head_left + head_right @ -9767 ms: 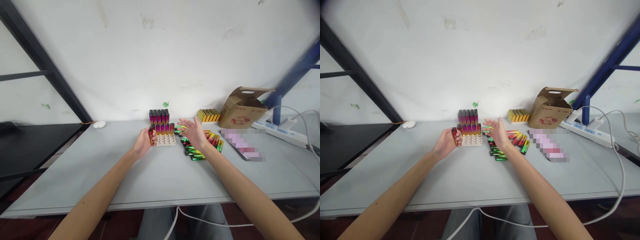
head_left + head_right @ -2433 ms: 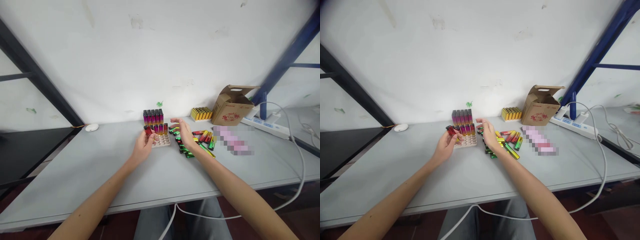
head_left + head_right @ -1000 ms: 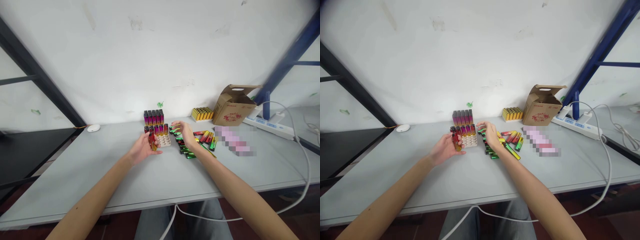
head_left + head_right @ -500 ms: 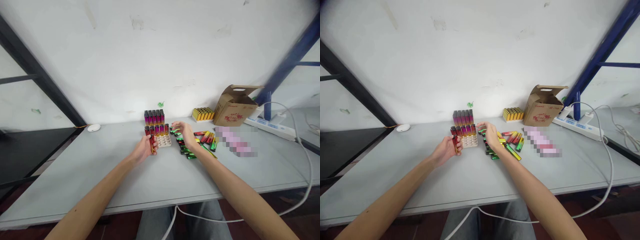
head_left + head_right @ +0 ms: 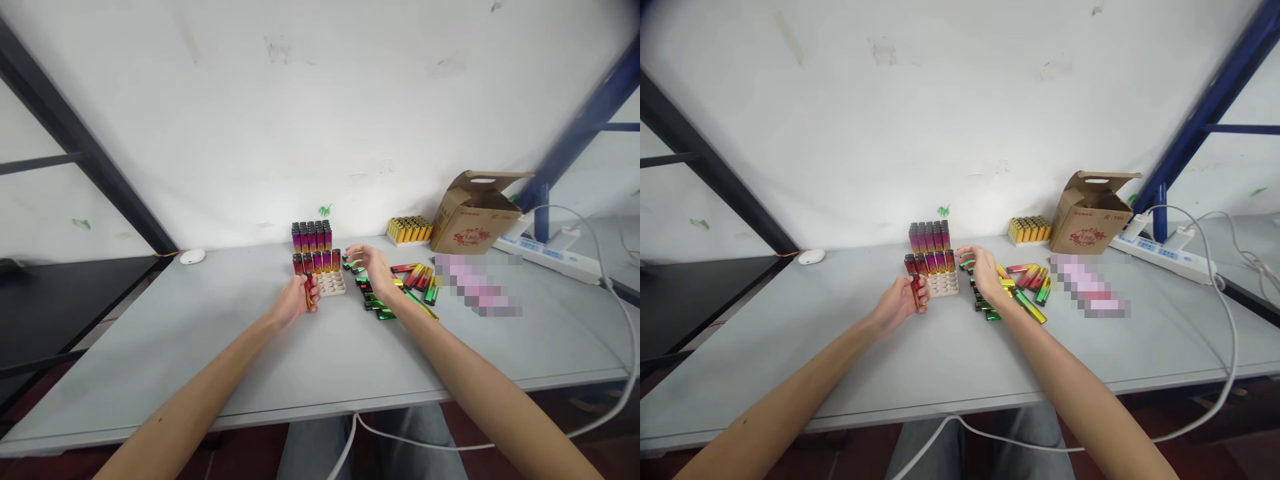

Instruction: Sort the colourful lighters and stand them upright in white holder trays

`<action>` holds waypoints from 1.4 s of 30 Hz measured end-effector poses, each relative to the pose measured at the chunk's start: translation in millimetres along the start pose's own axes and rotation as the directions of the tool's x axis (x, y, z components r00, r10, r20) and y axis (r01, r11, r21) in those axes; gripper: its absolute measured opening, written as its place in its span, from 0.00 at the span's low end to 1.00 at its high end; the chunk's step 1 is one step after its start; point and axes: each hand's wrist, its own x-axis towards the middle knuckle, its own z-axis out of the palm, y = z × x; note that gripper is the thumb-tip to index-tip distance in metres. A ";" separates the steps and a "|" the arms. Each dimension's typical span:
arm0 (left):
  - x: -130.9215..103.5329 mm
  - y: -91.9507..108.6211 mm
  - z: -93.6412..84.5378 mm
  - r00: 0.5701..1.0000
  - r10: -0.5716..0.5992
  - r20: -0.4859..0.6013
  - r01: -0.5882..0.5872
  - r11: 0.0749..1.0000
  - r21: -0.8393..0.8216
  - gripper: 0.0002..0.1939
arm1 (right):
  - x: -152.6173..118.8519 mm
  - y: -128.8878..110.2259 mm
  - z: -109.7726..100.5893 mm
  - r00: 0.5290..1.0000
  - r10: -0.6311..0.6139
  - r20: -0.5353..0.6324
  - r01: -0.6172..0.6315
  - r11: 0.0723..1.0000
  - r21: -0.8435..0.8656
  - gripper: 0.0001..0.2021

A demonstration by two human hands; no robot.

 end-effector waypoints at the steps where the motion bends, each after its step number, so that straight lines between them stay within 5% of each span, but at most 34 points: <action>1: 0.2 0.0 -0.4 1.000 -0.002 0.005 0.002 1.000 -0.006 0.07 | 0.1 -0.3 -0.1 1.000 0.000 -0.001 0.000 1.000 0.000 0.18; 21: -4.0 3.0 -0.8 0.994 0.055 0.090 -0.047 0.995 -0.093 0.16 | -0.2 -3.3 -0.6 1.000 0.013 -0.015 -0.013 1.000 0.012 0.19; 31: -3.2 -4.8 3.1 0.988 0.093 0.123 -0.104 0.991 0.090 0.12 | -9.2 -10.2 4.9 0.994 -0.092 0.053 0.100 0.977 -0.190 0.19; 42: 8.5 -13.4 -10.3 0.966 0.250 0.066 -0.258 0.915 0.310 0.17 | -29.9 -17.1 26.3 0.943 -0.183 0.277 0.277 0.895 -0.350 0.09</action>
